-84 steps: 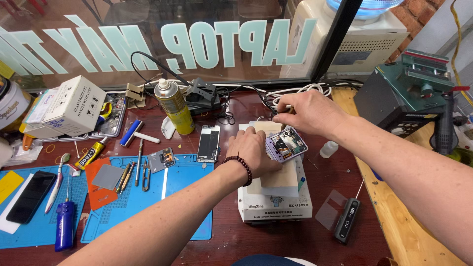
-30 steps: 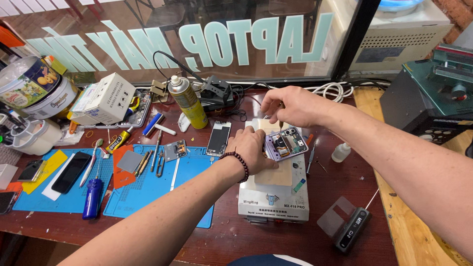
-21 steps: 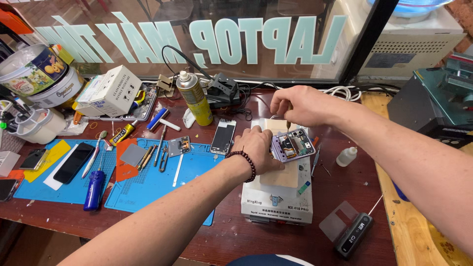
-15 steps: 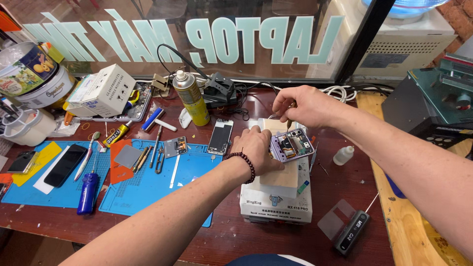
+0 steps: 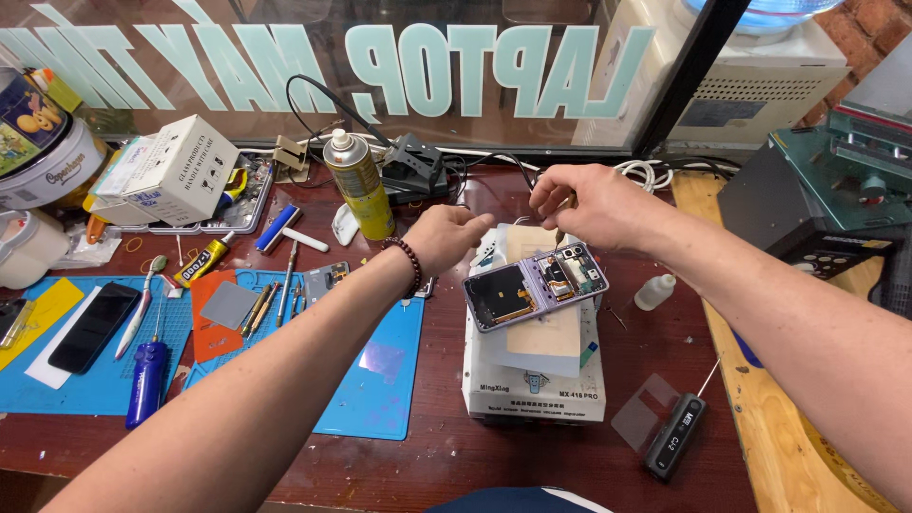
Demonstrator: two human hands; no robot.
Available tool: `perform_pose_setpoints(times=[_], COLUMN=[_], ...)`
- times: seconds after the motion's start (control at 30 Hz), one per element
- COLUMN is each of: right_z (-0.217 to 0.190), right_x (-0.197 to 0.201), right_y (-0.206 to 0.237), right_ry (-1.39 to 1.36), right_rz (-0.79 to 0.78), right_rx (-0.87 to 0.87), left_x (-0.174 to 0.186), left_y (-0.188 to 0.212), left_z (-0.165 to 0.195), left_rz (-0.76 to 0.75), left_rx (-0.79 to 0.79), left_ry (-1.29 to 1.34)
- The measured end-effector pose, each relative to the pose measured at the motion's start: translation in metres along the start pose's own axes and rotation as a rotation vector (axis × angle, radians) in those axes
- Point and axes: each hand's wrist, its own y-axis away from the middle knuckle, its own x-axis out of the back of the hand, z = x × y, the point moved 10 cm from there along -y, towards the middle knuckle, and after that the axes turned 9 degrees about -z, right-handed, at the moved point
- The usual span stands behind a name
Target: The person cleans the interior of a disassembled smartphone with a white cloth, then uses a small screwdriver to manipulate internal components and connectors. The person continues to adjust parts inside the phone chassis throughout the clip.
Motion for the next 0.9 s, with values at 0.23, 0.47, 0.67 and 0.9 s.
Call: perform_pose_setpoints(times=[0.23,0.47,0.67,0.9], right_z=[-0.013,0.002,0.025,0.067], right_x=[0.005,0.006,0.015,0.019], right_y=[0.007,0.008,0.027,0.061], right_ry=[0.272,0.149,-0.236,-0.721], right_rz=[0.090,0.061,0.158,0.285], right_rx=[-0.013,-0.080,-0.061,-0.187], left_x=[-0.010,-0.007,-0.010,-0.069], left_y=[-0.005,-0.001,0.043,0.072], left_z=[-0.027,-0.020,0.049,0.107], left_rz=[-0.009,0.056,0.237,0.010], left_rx=[0.027,-0.032,-0.221,-0.136], left_ry=[0.162,0.261,-0.234,-0.675])
